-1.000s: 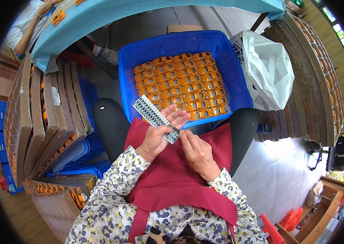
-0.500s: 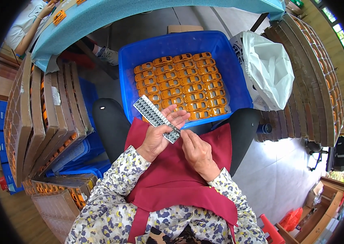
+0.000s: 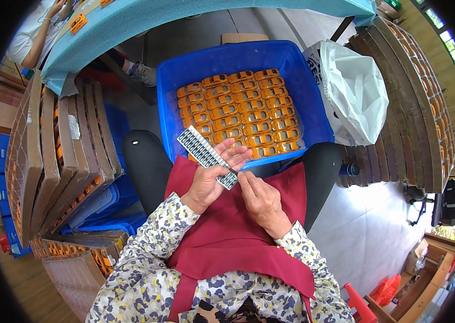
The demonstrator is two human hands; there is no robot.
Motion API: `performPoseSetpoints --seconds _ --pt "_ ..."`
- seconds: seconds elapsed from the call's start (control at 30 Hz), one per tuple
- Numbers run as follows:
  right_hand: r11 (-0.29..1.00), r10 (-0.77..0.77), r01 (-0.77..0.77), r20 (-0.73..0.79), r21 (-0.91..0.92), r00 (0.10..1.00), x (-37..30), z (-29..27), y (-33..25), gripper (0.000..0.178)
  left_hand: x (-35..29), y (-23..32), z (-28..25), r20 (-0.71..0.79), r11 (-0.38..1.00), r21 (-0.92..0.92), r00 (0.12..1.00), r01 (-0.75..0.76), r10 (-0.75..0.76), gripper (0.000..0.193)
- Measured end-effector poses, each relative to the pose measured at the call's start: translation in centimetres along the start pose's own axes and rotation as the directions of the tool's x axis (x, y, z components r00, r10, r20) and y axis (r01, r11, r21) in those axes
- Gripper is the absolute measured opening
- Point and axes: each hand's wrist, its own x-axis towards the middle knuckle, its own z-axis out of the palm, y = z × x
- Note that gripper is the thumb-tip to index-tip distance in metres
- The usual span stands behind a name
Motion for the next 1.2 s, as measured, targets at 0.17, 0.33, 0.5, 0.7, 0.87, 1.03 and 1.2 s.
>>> performPoseSetpoints --seconds 0.17,0.33,0.5,0.7,0.87,1.03,1.2 --pt "1.0 -0.004 0.004 0.017 0.017 1.0 0.14 -0.18 -0.08 0.039 0.04 -0.02 -0.11 0.004 1.0 -0.015 1.0 0.001 -0.001 0.068" --pt "0.993 0.094 -0.092 -0.032 0.08 0.995 -0.08 0.41 -0.13 0.036 0.01 0.0 0.07 0.02 1.0 -0.005 1.0 0.009 -0.009 0.068" --pt "0.989 0.112 -0.11 -0.023 0.102 0.993 -0.11 0.33 -0.14 0.035 -0.06 0.04 0.05 0.027 1.0 0.019 1.0 0.007 -0.007 0.068" --pt "0.99 0.097 -0.093 -0.036 0.108 0.995 -0.24 0.43 0.05 0.034 -0.11 0.06 0.06 0.034 0.998 0.06 0.999 0.02 -0.022 0.07" --pt "0.991 0.09 -0.087 -0.028 0.103 0.996 -0.25 0.3 0.0 0.033 -0.1 0.01 0.05 0.031 0.995 0.098 0.999 0.016 -0.019 0.071" --pt "0.993 0.079 -0.077 -0.018 0.086 0.997 -0.24 0.27 -0.2 0.032 0.03 -0.01 -0.15 0.051 0.994 0.106 0.999 0.0 -0.005 0.071" --pt "0.997 0.055 -0.055 -0.01 0.058 0.998 -0.26 0.1 -0.17 0.033 0.01 -0.02 -0.37 0.076 0.993 0.115 0.997 -0.007 -0.002 0.069"
